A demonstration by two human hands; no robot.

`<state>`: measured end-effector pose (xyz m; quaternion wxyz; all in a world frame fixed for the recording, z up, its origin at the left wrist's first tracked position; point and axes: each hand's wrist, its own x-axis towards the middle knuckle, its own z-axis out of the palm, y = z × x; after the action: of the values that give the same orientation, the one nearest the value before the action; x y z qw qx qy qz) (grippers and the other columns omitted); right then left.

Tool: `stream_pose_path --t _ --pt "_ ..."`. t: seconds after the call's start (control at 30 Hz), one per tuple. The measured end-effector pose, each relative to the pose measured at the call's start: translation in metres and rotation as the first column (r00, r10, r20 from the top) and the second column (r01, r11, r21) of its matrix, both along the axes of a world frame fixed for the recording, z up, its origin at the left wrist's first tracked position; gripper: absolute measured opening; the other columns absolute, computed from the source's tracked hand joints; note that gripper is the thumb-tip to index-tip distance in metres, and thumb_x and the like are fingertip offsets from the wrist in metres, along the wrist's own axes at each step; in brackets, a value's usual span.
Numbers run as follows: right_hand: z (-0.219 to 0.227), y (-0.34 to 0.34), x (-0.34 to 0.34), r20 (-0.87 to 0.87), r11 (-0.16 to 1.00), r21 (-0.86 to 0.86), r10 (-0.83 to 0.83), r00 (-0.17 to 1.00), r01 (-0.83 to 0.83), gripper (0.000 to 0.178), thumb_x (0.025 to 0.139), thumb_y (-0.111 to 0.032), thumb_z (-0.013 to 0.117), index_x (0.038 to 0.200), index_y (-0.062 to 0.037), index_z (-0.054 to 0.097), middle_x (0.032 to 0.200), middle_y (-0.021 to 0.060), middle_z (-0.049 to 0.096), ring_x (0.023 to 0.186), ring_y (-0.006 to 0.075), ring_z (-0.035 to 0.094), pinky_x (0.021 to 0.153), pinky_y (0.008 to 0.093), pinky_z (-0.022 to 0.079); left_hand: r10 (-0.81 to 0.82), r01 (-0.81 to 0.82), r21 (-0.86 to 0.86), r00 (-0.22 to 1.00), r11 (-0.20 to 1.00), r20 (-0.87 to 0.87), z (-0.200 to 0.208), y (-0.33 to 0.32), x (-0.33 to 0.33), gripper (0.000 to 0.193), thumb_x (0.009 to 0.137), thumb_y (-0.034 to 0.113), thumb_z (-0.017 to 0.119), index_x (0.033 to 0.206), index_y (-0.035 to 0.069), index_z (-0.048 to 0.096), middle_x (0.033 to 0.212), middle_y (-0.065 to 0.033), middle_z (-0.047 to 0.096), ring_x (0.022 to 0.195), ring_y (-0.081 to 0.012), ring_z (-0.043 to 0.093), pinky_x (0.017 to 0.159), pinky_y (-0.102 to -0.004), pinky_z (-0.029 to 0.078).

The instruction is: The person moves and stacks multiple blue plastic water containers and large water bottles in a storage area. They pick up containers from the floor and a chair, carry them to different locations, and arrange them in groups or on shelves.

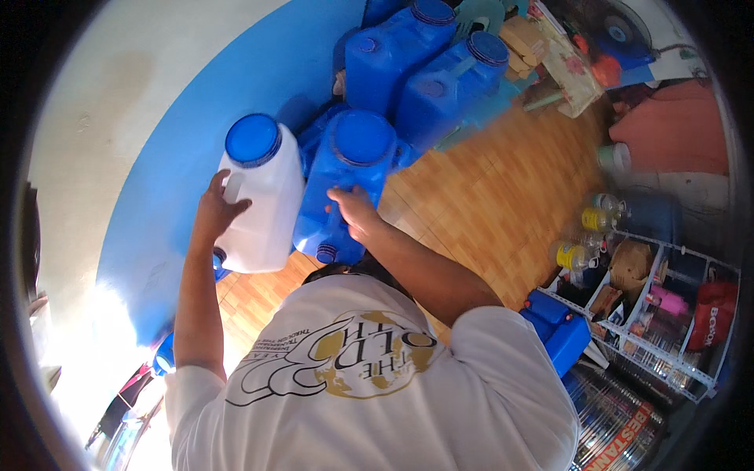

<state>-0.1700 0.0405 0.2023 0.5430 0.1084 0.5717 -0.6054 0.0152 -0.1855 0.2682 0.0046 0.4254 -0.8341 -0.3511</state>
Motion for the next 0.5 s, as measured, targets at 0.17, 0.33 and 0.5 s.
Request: stream_pose_path --t 0.17,0.33,0.5 --pt "0.001 0.008 -0.013 -0.092 0.995 0.017 -0.099 0.991 0.101 0.025 0.088 -0.02 0.069 0.105 -0.0104 0.054 0.093 0.0046 0.057 0.078 0.0208 0.06 0.072 0.0416 0.05 -0.079 0.081 -0.177 0.997 0.981 0.018 -0.021 -0.032 -0.066 0.057 0.076 0.028 0.08 0.126 0.007 0.063 0.113 -0.0226 0.069 0.1 -0.0375 0.069 0.084 -0.0425 0.055" --pt "-0.01 -0.007 -0.03 -0.054 0.944 -0.036 -0.33 0.942 0.328 0.02 0.089 -0.018 0.066 0.102 -0.0096 0.053 0.085 0.0048 0.056 0.071 0.0198 0.059 0.069 0.0385 0.05 -0.191 0.201 -0.334 0.98 0.921 0.062 -0.032 -0.056 -0.141 0.05 0.081 0.032 0.075 0.126 0.013 0.066 0.119 -0.0156 0.069 0.103 -0.0356 0.067 0.088 -0.0442 0.054" --pt "-0.025 -0.042 -0.058 0.085 0.897 -0.156 -0.405 0.91 0.414 0.023 0.09 -0.018 0.067 0.105 -0.0105 0.052 0.088 0.0064 0.054 0.078 0.0247 0.058 0.075 0.0422 0.051 -0.225 0.223 -0.369 0.974 0.902 0.038 -0.045 -0.069 -0.187 0.048 0.085 0.034 0.072 0.128 0.015 0.064 0.12 -0.0159 0.068 0.103 -0.0347 0.067 0.091 -0.0438 0.053"
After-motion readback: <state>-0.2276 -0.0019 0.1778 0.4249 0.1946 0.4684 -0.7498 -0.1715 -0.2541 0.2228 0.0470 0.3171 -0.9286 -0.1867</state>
